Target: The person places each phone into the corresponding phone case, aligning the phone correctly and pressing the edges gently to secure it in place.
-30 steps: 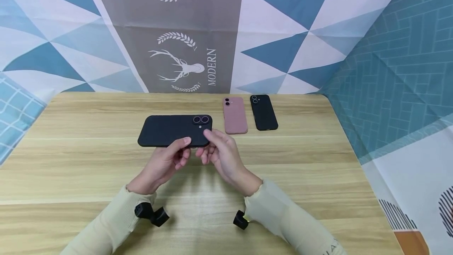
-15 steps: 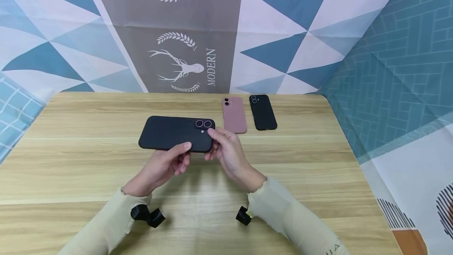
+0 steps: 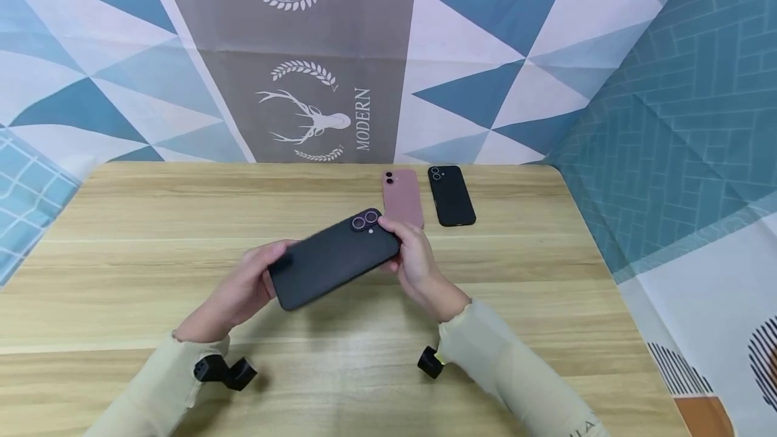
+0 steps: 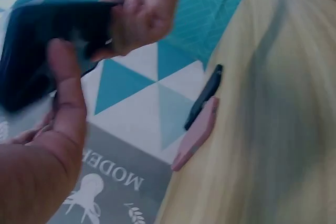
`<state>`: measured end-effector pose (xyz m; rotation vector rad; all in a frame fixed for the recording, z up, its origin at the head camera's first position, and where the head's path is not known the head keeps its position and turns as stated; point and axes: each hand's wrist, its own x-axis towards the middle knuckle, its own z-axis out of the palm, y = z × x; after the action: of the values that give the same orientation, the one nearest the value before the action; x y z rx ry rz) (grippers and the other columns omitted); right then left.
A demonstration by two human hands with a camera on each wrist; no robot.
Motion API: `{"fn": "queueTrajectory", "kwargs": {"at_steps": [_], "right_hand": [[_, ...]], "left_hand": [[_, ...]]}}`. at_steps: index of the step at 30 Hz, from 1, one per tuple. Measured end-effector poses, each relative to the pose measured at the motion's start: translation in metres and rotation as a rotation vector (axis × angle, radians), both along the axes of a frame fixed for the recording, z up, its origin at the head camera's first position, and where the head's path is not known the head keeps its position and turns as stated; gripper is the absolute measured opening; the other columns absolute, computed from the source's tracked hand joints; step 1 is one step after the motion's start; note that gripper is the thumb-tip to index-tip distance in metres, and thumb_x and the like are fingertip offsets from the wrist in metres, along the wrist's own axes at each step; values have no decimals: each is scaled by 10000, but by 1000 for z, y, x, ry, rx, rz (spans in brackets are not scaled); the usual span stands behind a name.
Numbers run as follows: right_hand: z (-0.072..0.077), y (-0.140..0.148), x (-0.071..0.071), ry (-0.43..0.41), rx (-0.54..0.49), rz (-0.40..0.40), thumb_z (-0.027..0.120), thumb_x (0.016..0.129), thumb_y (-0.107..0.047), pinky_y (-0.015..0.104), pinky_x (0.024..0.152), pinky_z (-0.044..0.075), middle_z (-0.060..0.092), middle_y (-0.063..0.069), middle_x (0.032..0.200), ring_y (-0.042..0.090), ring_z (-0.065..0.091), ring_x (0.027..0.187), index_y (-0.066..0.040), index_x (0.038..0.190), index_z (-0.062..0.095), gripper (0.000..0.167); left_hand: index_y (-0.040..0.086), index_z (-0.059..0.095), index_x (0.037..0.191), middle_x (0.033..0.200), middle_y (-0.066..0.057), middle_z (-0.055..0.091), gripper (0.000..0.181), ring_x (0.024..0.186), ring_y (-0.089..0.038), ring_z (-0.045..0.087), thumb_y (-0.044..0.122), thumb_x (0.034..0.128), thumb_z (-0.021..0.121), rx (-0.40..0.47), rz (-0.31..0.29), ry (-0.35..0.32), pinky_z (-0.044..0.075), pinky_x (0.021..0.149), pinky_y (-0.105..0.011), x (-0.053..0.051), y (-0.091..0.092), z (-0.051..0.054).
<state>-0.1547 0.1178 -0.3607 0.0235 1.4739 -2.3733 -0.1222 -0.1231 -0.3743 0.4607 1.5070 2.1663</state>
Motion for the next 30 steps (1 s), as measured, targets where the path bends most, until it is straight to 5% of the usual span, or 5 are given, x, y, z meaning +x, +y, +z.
{"fn": "queueTrajectory", "kwargs": {"at_steps": [9,13,18,24,30], "right_hand": [[-5,5,-5,46,144,226,402,917,-113,111,323,217,642,-97,547,-32,416,333,-193,626,672,405],[-8,6,-6,37,184,261,410,900,-108,106,320,250,645,-91,544,-39,440,348,-195,631,674,387],[-8,5,-7,3,190,291,430,928,-175,113,332,244,629,-99,540,-27,363,327,-191,650,666,365],[-2,5,-1,97,98,375,517,944,-358,147,485,476,708,-75,730,10,619,568,-178,888,674,246],[1,2,7,88,227,211,534,919,-131,183,667,528,673,-89,820,44,609,712,31,1306,422,434]], "left_hand": [[-166,549,1110,834,21,716,398,718,-109,683,155,892,636,-236,-232,-101,596,650,-279,3,2,-1],[-172,543,1093,849,1,721,416,748,-146,700,139,853,681,-272,-253,-123,602,676,-355,7,7,-5],[-191,528,1109,874,-6,719,410,769,-140,701,98,853,667,-265,-174,-97,602,669,-360,15,13,-10],[-225,466,1186,922,-1,721,459,786,-139,704,88,890,623,-212,-18,-43,600,695,-346,19,13,-9],[-182,466,1234,938,42,702,440,812,-134,700,81,907,599,-224,135,-59,595,738,-352,13,12,-4]]}}
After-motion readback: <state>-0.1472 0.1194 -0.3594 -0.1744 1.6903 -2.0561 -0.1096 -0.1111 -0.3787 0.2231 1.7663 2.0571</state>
